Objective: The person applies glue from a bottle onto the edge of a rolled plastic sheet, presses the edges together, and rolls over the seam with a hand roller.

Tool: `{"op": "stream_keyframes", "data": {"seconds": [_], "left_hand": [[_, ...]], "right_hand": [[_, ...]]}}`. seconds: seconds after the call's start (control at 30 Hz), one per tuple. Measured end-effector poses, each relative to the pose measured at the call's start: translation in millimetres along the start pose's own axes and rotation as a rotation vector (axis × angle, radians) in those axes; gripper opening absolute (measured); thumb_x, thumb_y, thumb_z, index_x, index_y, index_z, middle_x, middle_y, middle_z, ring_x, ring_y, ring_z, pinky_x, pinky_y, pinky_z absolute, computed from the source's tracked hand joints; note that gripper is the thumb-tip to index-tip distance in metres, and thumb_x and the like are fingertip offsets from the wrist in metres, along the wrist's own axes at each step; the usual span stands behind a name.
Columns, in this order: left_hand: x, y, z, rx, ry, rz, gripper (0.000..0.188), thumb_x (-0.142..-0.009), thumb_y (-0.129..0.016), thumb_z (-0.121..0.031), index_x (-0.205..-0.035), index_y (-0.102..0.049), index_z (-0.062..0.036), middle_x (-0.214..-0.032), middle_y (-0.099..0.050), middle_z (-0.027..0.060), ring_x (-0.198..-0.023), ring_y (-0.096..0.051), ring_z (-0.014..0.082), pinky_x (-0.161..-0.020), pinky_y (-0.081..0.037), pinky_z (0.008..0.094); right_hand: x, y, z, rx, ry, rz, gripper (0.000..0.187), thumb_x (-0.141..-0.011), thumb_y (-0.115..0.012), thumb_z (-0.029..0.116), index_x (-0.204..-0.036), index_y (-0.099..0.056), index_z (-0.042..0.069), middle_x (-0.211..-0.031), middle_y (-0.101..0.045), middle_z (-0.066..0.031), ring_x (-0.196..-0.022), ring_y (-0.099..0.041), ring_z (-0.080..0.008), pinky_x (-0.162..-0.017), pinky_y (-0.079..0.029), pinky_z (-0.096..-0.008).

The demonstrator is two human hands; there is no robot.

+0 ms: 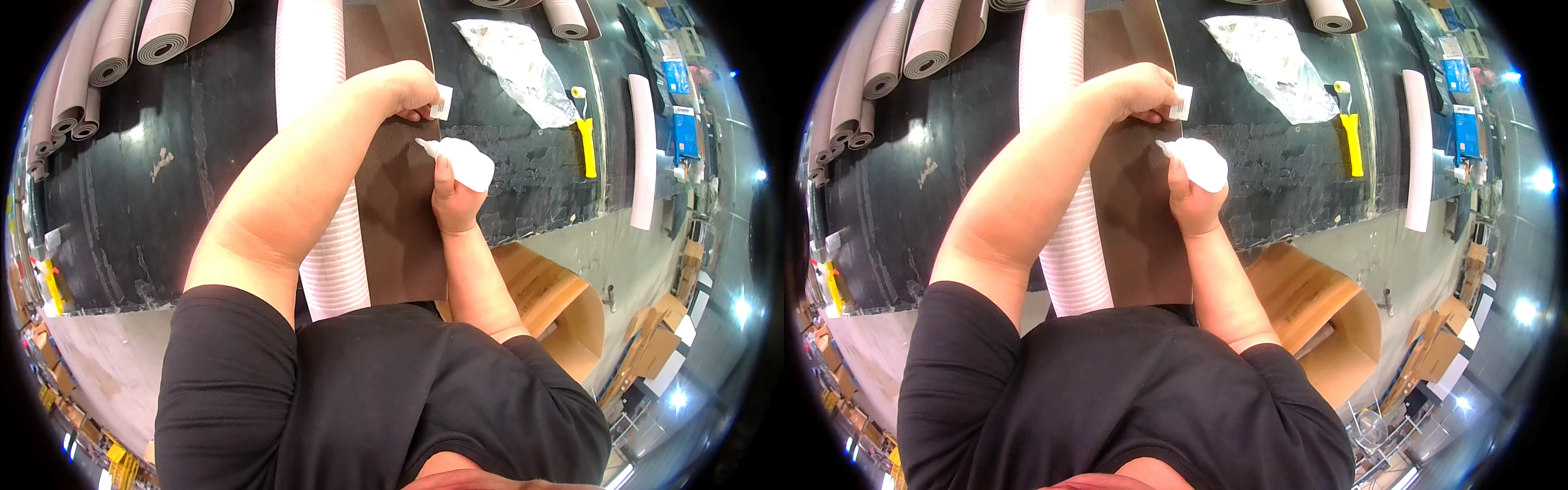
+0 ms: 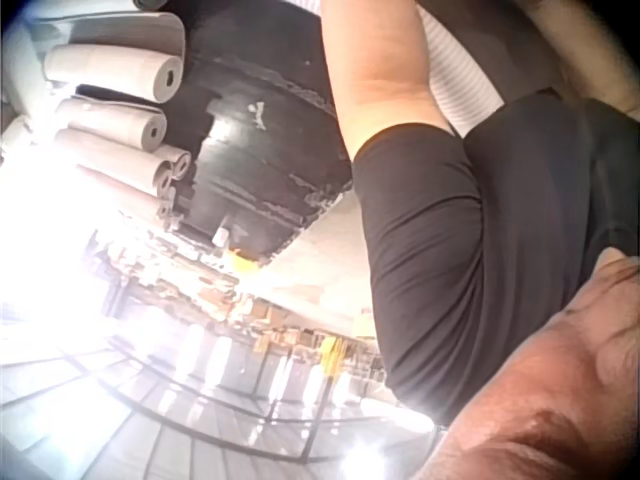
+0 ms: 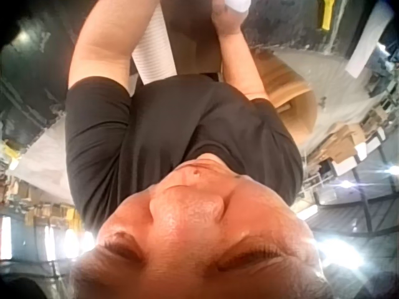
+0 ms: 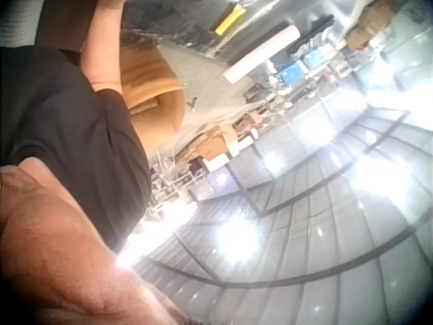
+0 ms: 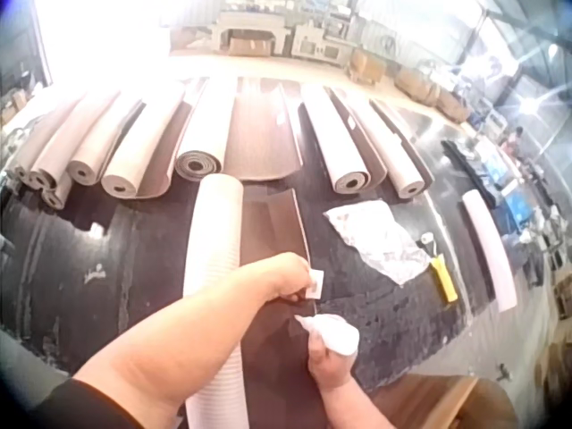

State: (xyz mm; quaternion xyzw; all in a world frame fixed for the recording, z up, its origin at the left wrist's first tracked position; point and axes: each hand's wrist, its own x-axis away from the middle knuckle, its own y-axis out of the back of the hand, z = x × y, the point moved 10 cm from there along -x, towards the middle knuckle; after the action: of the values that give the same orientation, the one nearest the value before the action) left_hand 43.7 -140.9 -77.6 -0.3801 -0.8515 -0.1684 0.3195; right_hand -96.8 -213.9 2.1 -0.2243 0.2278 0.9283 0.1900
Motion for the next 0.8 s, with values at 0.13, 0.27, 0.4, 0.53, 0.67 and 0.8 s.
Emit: {"op": "stream_keyframes", "data": {"seconds": [0.13, 0.27, 0.4, 0.53, 0.67, 0.8], "left_hand": [[2, 0, -2, 0.001, -0.002, -0.006, 0.012, -0.091, -0.064, -0.016, -0.096, -0.067, -0.0051, -0.093, -0.069, 0.0046, -0.085, -0.064, 0.0132, -0.071, -0.053, 0.0261], [4, 1, -4, 0.003, -0.010, -0.026, 0.013, -0.092, -0.064, -0.016, -0.098, -0.067, -0.0047, -0.093, -0.068, 0.0036, -0.085, -0.064, 0.0123, -0.071, -0.053, 0.0254], [3, 0, -4, -0.019, -0.007, -0.037, 0.014, -0.092, -0.063, -0.016, -0.100, -0.067, -0.0051, -0.094, -0.069, 0.0036, -0.084, -0.064, 0.0110, -0.069, -0.053, 0.0241], [1, 1, -4, -0.023, -0.012, -0.047, 0.014, -0.092, -0.063, -0.016, -0.099, -0.067, -0.0052, -0.094, -0.069, 0.0035, -0.084, -0.064, 0.0106, -0.068, -0.053, 0.0237], [0, 1, -3, -0.011, -0.018, -0.049, 0.013, -0.092, -0.063, -0.016, -0.098, -0.068, -0.0053, -0.094, -0.069, 0.0037, -0.084, -0.065, 0.0104, -0.067, -0.053, 0.0235], [1, 1, -3, -0.017, -0.015, -0.063, 0.013, -0.091, -0.063, -0.016, -0.098, -0.068, -0.0053, -0.093, -0.069, 0.0039, -0.083, -0.065, 0.0104, -0.067, -0.053, 0.0235]], "right_hand": [[1, -2, -4, -0.007, -0.016, 0.003, 0.017, -0.091, -0.064, 0.013, -0.096, -0.066, -0.003, -0.093, -0.067, -0.0132, -0.082, -0.065, -0.0260, -0.077, -0.051, -0.0326], [2, -3, -7, -0.003, -0.028, 0.009, 0.016, -0.091, -0.064, 0.012, -0.097, -0.066, -0.003, -0.093, -0.067, -0.0128, -0.082, -0.066, -0.0255, -0.077, -0.051, -0.0324], [3, -2, -6, -0.028, -0.026, -0.006, 0.016, -0.090, -0.065, 0.012, -0.097, -0.066, -0.003, -0.093, -0.067, -0.0125, -0.082, -0.065, -0.0252, -0.077, -0.051, -0.0324], [4, -3, -9, -0.014, -0.039, 0.000, 0.016, -0.090, -0.065, 0.012, -0.097, -0.066, -0.002, -0.092, -0.067, -0.0121, -0.082, -0.065, -0.0254, -0.076, -0.051, -0.0327], [3, -3, -7, 0.027, -0.016, 0.006, 0.017, -0.090, -0.066, 0.014, -0.096, -0.067, -0.001, -0.091, -0.067, -0.0116, -0.081, -0.065, -0.0258, -0.076, -0.050, -0.0325], [4, -4, -12, -0.001, -0.052, 0.019, 0.017, -0.090, -0.066, 0.015, -0.096, -0.067, -0.001, -0.091, -0.067, -0.0115, -0.080, -0.065, -0.0258, -0.076, -0.050, -0.0323]]}}
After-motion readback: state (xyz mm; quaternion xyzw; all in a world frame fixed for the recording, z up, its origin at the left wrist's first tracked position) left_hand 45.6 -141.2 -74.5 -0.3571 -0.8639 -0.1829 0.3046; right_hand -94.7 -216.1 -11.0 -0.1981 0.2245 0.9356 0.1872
